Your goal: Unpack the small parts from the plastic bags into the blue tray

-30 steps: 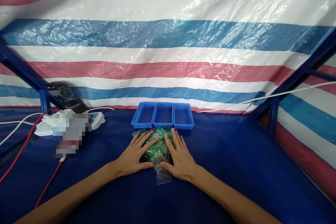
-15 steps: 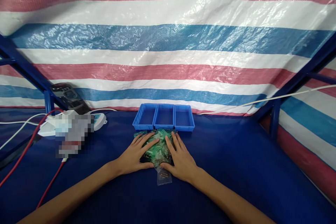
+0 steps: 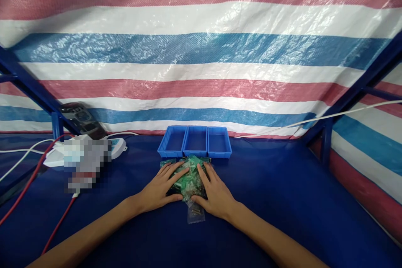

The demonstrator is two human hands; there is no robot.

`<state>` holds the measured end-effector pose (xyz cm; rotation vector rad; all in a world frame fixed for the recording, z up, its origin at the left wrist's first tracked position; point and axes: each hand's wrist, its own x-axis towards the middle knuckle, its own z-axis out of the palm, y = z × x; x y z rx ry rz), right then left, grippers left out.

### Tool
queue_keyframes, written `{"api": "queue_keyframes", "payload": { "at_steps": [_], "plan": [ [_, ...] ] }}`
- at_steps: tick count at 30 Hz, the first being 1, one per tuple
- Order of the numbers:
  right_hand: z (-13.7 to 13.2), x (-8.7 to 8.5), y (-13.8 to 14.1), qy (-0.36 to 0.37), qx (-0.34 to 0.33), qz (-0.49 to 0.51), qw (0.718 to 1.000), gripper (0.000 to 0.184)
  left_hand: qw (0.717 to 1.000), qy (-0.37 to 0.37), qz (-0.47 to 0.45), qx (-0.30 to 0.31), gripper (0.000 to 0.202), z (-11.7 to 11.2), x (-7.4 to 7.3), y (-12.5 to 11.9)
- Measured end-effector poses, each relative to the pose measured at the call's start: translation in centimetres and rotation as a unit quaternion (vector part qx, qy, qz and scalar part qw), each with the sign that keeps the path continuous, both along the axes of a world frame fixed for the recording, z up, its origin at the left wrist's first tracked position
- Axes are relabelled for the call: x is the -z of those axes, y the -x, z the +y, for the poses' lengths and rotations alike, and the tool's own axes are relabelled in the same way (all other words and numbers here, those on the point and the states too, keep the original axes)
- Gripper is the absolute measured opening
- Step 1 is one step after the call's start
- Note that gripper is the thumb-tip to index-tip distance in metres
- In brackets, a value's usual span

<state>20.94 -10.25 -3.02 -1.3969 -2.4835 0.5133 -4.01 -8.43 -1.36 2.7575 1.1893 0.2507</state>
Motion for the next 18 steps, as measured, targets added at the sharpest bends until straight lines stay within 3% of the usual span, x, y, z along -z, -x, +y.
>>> {"api": "queue_keyframes", "payload": {
  "at_steps": [11,18],
  "plan": [
    [0.0,0.0,-0.5,-0.062,0.001,0.026,0.998,0.08,1.0,-0.004,-0.007,0.006,0.076,-0.1,0.1,-0.3],
    [1.0,-0.6,-1.3,-0.122,0.052,0.027,0.991,0.063,1.0,0.007,0.001,-0.003,0.081,0.2,-0.3,-0.2]
  ]
}}
